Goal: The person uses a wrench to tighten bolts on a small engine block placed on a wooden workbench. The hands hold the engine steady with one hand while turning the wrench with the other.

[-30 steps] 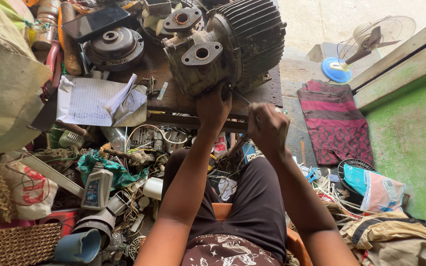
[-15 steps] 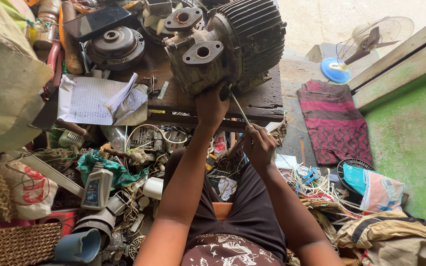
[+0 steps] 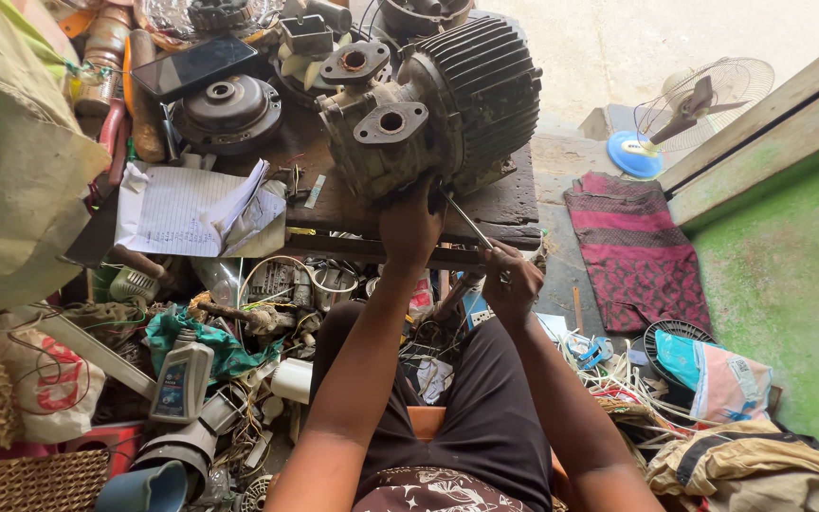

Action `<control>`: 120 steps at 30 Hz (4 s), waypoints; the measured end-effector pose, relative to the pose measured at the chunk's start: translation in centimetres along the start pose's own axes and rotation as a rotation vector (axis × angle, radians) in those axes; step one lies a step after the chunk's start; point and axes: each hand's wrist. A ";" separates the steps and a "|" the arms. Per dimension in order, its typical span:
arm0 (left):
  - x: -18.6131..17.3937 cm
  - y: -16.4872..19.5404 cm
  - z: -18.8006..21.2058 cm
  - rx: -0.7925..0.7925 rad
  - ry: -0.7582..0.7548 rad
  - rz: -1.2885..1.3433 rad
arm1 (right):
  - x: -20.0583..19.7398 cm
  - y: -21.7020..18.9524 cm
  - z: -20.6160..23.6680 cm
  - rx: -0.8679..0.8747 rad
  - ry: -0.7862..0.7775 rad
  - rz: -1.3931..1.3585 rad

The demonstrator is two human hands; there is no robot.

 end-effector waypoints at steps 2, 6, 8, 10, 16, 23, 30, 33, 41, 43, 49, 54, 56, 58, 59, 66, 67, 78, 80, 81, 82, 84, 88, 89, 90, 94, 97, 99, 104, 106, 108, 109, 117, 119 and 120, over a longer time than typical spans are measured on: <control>0.1 -0.1 0.2 -0.003 0.001 -0.021 | 0.3 0.2 0.4 0.179 0.067 -0.168; 0.4 -0.3 0.1 -0.053 -0.030 -0.010 | 0.6 0.9 1.5 0.007 0.031 0.046; 0.4 -0.3 0.0 -0.060 -0.048 -0.022 | 1.1 0.8 2.3 -0.138 -0.052 0.186; 0.5 -0.2 -0.1 -0.040 -0.038 -0.046 | 1.3 0.6 3.0 -0.129 -0.072 0.241; 0.6 0.0 0.4 -0.081 -0.095 -0.142 | 1.8 -0.3 2.6 0.245 0.153 -0.186; 0.2 -0.3 0.9 0.132 0.062 -0.039 | 0.5 -1.4 -0.3 0.035 0.004 0.085; 0.1 0.0 0.8 0.112 0.094 -0.058 | 1.0 -1.4 -2.9 0.143 0.135 -0.072; 0.3 -0.1 0.7 0.111 0.108 -0.006 | 1.1 -1.3 -4.1 0.023 0.111 0.038; 1.5 -1.1 0.9 -0.076 -0.011 0.026 | 2.2 -0.7 -5.7 -0.106 0.089 0.017; 1.4 -1.2 0.8 -0.075 -0.007 0.038 | 2.2 -0.7 -6.2 -0.111 0.084 0.068; 0.2 -0.5 -0.2 -0.020 0.068 0.027 | 2.7 -1.2 -9.4 -0.108 0.016 0.161; 0.1 0.5 -0.8 -0.157 0.014 -0.063 | 2.8 -1.9 -12.3 -0.015 -0.131 0.201; 0.0 0.6 -1.0 -0.209 -0.031 -0.040 | 2.7 -2.2 -12.8 -0.046 -0.141 0.190; 0.0 0.6 -1.0 -0.217 -0.045 -0.033 | 2.6 -2.4 -12.6 -0.071 -0.148 0.177; 0.0 0.5 -1.0 -0.198 -0.037 -0.036 | 2.5 -2.5 -12.2 -0.081 -0.149 0.172; 0.3 -0.7 -0.6 -0.123 -0.046 0.024 | -0.5 -3.5 -4.3 -0.038 -0.136 0.257; 0.4 -0.8 -0.5 -0.117 -0.056 0.007 | -0.4 -3.4 -3.2 -0.015 -0.146 0.250; -0.2 -0.8 -1.3 -0.089 -0.097 0.118 | 1.0 -2.5 0.9 0.340 -0.354 0.297; -0.3 -0.2 -1.3 -0.106 -0.061 0.088 | 1.0 -2.4 0.7 0.321 -0.395 0.307; -0.3 0.1 -1.3 -0.113 -0.045 0.073 | 1.0 -2.4 0.6 0.313 -0.414 0.313; -0.4 0.4 -1.4 -0.138 -0.045 0.057 | 1.0 -2.5 0.5 0.318 -0.444 0.313; -0.5 0.9 -1.5 -0.198 -0.046 0.022 | 0.8 -2.9 0.4 0.326 -0.513 0.311; -0.4 0.4 -1.3 -0.141 -0.015 0.089 | 0.2 -3.6 -1.0 0.183 -0.404 0.323; -0.3 0.0 -1.3 -0.124 -0.024 0.093 | -0.1 -3.6 -1.8 0.178 -0.379 0.314; -0.2 -0.5 -1.1 -0.109 -0.034 0.097 | -0.2 -3.7 -2.6 0.175 -0.356 0.303; 1.0 -2.1 -0.8 -0.082 -0.111 0.106 | -0.6 -3.9 -7.1 0.205 -0.353 0.267; 1.4 -2.9 -0.8 -0.026 -0.088 0.156 | 0.6 -4.3 -10.6 0.120 -0.272 0.197; 1.3 -3.0 -0.7 0.022 -0.064 0.150 | 1.6 -4.5 -12.5 0.072 -0.237 0.165; 1.4 -2.2 -0.9 0.006 -0.052 0.040 | 2.4 -4.7 -15.0 0.080 -0.313 0.250; 1.6 -1.7 -0.9 -0.065 -0.104 0.009 | 2.3 -4.6 -15.5 0.063 -0.336 0.267; 1.7 -1.3 -1.0 -0.151 -0.180 -0.052 | 2.2 -4.5 -15.8 0.022 -0.330 0.266; 1.8 -1.2 -1.0 -0.133 -0.144 -0.057 | 2.1 -4.5 -15.9 0.035 -0.334 0.262; 1.9 -1.1 -0.9 -0.121 -0.132 -0.110 | 3.2 -4.5 -17.2 0.048 -0.363 0.279; 2.0 -1.2 -0.9 -0.109 -0.123 -0.165 | 3.6 -4.3 -18.1 -0.045 -0.341 0.267; 2.1 -1.3 -1.0 -0.103 -0.113 -0.194 | 3.9 -4.2 -18.6 -0.095 -0.328 0.259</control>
Point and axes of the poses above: each hand's wrist, its own z-axis away from the middle knuckle, its own x-axis out of the palm, y = z × x, and after that the axes turned 4 degrees about -x, right-handed
